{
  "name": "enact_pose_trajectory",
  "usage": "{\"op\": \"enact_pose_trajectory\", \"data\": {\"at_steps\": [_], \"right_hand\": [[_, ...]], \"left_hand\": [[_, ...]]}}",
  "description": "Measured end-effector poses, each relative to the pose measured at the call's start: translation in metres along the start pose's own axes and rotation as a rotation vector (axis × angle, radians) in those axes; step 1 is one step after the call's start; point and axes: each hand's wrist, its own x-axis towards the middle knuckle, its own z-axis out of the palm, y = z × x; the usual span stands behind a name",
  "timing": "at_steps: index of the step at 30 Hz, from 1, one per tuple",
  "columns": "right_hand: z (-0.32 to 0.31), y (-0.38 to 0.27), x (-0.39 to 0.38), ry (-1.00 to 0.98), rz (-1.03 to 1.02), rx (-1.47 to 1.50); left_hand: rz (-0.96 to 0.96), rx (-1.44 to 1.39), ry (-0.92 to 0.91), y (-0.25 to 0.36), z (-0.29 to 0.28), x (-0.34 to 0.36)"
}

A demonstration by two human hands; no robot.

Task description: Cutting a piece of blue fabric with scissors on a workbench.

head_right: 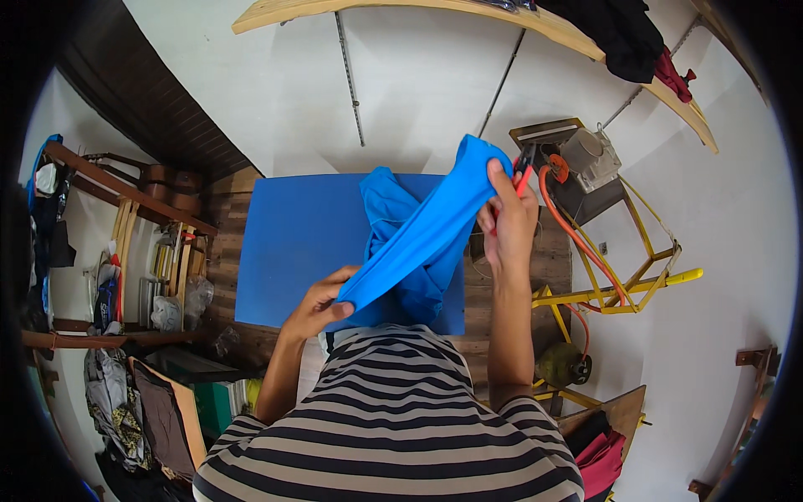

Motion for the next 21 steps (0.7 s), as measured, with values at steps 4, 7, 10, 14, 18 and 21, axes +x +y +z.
{"op": "enact_pose_trajectory", "data": {"at_steps": [4, 7, 10, 14, 18, 21], "right_hand": [[0.001, 0.023, 0.024, 0.026, 0.037, -0.171], [0.004, 0.041, 0.029, -0.033, 0.088, -0.226], [0.013, 0.048, 0.023, -0.001, 0.121, -0.411], [0.016, 0.029, -0.017, -0.165, 0.077, -0.476], [0.021, 0.021, -0.071, -0.407, -0.244, -0.762], [0.024, 0.025, -0.085, -0.423, -0.378, -0.859]], "left_hand": [[-0.123, -0.426, 0.082, 0.004, 0.008, -0.016], [-0.198, -0.736, 0.085, 0.001, 0.009, -0.02], [-0.189, -0.919, 0.149, 0.0, 0.011, -0.015], [-0.131, -0.948, 0.126, 0.006, 0.012, -0.006], [-0.158, -0.937, 0.185, 0.011, 0.015, -0.001], [-0.153, -0.951, 0.198, 0.012, 0.019, 0.003]]}}
